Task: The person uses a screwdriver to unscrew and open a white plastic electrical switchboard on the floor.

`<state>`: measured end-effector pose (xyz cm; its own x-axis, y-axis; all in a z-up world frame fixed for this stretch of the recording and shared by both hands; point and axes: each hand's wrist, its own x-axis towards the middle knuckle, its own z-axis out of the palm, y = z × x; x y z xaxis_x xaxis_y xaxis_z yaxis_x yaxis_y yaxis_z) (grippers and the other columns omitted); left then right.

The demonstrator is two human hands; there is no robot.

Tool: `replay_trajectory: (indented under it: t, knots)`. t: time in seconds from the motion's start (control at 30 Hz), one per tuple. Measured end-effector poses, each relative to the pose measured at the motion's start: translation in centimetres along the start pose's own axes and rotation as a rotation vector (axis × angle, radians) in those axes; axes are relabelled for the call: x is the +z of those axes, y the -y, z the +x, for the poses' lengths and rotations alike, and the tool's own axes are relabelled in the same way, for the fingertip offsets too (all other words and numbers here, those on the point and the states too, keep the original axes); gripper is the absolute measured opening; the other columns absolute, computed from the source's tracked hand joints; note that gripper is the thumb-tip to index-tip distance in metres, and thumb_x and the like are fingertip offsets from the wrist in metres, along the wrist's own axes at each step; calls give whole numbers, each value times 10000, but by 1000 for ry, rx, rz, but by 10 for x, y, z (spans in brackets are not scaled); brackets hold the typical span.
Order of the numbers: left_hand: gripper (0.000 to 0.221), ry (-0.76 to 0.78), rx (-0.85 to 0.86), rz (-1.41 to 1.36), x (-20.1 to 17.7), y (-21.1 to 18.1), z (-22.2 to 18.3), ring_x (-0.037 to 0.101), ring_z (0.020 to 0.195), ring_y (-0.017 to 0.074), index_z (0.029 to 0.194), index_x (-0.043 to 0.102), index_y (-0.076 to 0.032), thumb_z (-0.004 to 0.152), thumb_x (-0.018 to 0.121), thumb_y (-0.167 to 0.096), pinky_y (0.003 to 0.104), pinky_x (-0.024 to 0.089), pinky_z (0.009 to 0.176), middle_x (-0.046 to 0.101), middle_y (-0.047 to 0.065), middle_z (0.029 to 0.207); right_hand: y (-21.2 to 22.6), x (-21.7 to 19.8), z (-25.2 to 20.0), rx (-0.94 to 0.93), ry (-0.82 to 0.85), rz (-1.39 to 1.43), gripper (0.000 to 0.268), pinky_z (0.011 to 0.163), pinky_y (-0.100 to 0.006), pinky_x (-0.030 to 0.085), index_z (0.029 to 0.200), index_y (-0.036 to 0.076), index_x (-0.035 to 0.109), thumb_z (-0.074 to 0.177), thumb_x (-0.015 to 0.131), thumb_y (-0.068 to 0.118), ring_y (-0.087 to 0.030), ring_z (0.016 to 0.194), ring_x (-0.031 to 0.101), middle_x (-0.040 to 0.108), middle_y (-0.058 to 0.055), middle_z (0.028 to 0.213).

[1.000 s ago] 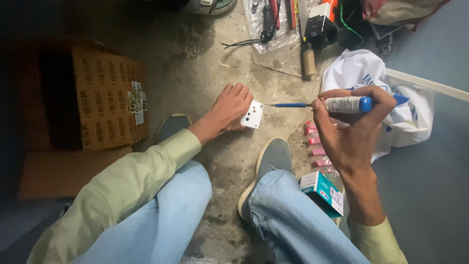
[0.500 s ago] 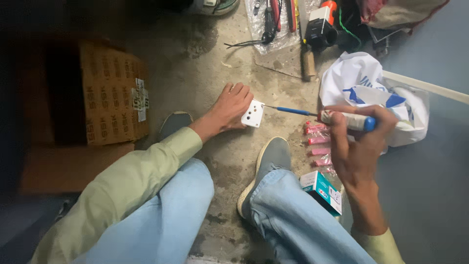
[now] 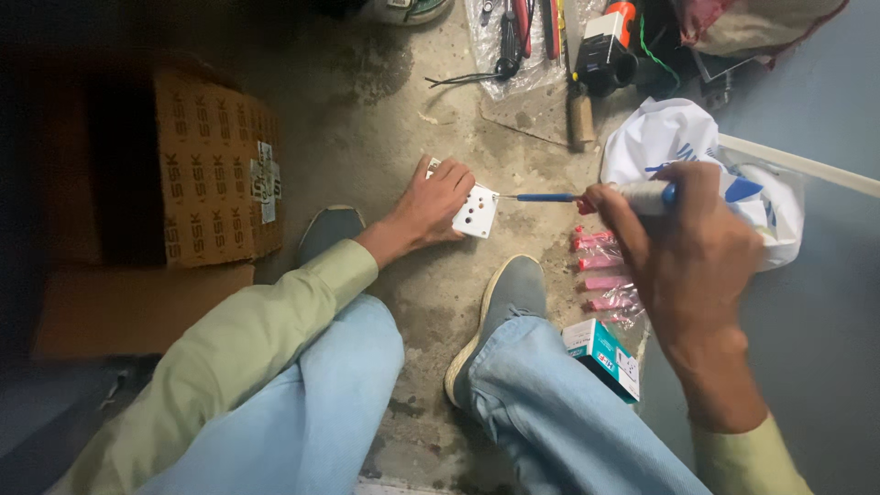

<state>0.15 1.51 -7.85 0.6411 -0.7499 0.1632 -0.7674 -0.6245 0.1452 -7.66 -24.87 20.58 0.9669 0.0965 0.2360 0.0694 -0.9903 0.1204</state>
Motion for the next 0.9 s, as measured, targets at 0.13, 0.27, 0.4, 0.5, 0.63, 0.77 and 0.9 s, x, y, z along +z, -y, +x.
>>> replay_trajectory:
  t: [0.13, 0.27, 0.4, 0.5, 0.63, 0.77, 0.9]
  knots:
    - [932, 31, 6, 23, -17, -3, 2, 581, 1243, 295, 1204, 632, -129, 613, 910, -794, 622, 408, 1156, 622, 100, 1279, -7, -11, 6, -31, 30, -170, 747, 602, -380, 397, 1172, 143, 630, 1193, 779, 875, -210, 616, 595, 679, -8, 804]
    - [837, -14, 20, 28, -20, -1, 1, 569, 1195, 307, 1134, 615, -142, 641, 913, -750, 561, 404, 1130, 578, 112, 1244, -7, -26, 13, -65, 158, -234, 602, 609, -371, 391, 1072, 257, 671, 1211, 658, 843, -200, 645, 663, 685, 55, 740]
    - [828, -16, 46, 75, -17, 1, 1, 568, 1139, 293, 1088, 598, -160, 639, 895, -790, 522, 401, 1068, 582, 91, 1173, 13, -41, 41, -369, 46, -85, 266, 585, -367, 315, 1071, 245, 704, 1299, 769, 367, -173, 750, 697, 698, 53, 837]
    - [786, -4, 21, 61, -16, -2, 2, 579, 1159, 309, 1113, 641, -161, 673, 870, -770, 568, 428, 1101, 616, 106, 1168, 12, -51, 62, -560, 67, -112, 300, 647, -358, 465, 1430, 181, 731, 1142, 797, 236, -204, 856, 654, 639, 5, 908]
    - [793, -13, 52, 63, -29, 0, 4, 586, 1097, 301, 1090, 632, -155, 613, 940, -709, 552, 434, 1096, 627, 103, 1124, 0, -49, 65, -617, 67, -168, 264, 676, -334, 508, 1414, 166, 717, 1180, 764, 278, -199, 911, 656, 665, 12, 979]
    - [864, -1, 74, 53, -31, 3, 5, 592, 1120, 308, 1116, 646, -131, 602, 942, -759, 543, 434, 1101, 643, 111, 1128, -11, -39, 58, -550, 71, -49, 269, 617, -372, 431, 1065, 193, 673, 1231, 874, 258, -229, 855, 644, 623, -20, 898]
    - [962, 31, 100, 41, -28, 8, 6, 585, 1131, 308, 1131, 679, -126, 615, 855, -919, 528, 424, 1094, 671, 109, 1107, -35, -23, 47, -248, 208, -214, 374, 597, -435, 447, 1071, 226, 679, 1292, 776, 512, -308, 751, 706, 742, -31, 916]
